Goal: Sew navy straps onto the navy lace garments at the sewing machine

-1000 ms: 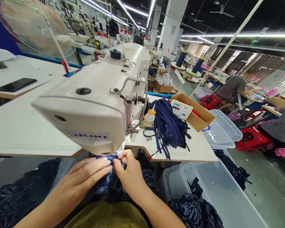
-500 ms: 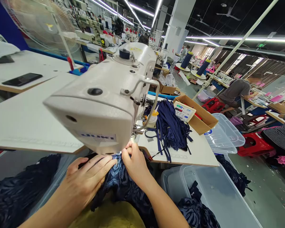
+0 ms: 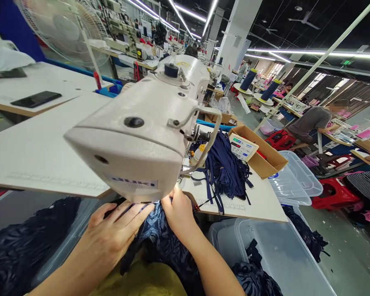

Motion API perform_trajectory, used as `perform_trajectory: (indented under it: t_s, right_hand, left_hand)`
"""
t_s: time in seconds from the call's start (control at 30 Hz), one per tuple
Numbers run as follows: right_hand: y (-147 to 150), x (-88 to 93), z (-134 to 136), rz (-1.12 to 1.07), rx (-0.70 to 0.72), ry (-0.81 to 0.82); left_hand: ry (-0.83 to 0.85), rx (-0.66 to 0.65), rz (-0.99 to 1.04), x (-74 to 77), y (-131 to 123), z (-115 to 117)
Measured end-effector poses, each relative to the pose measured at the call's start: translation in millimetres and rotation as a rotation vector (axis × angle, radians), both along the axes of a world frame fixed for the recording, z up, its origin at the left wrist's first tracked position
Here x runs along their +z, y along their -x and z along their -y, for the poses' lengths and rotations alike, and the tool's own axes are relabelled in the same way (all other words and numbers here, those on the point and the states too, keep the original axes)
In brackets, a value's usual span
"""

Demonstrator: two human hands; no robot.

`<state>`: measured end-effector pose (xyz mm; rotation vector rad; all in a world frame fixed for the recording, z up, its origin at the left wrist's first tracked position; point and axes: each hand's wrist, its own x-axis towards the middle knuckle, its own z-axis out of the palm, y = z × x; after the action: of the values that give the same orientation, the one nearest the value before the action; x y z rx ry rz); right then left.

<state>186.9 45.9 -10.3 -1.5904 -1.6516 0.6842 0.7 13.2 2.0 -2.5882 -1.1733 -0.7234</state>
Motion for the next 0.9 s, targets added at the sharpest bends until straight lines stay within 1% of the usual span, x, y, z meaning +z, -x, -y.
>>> perform_trajectory:
  t_s: [0.13,0.43,0.67,0.9]
  right_hand:
    - [1.5,1.1,0.1,-0.004,-0.016,-0.005]
    - [-0.3,-3.9,0.4,0.055,-0.017,-0.015]
    - [-0.7,-1.5,0.0,0.082,0.015,-0.027]
    - [-0.4,-7.4,-3.1,0.169,0.073,-0.073]
  left_hand:
    - [0.008,-0.013,0.004,-2.2,1.4,-0.9]
    - [-0.004,-0.026,0.002,0.0,1.3,-2.2]
    - [0.035,0.072,0.097,-8.9,-2.6,2.0]
    - [0.04,0.114,0.108,-7.0,-1.0,2.2]
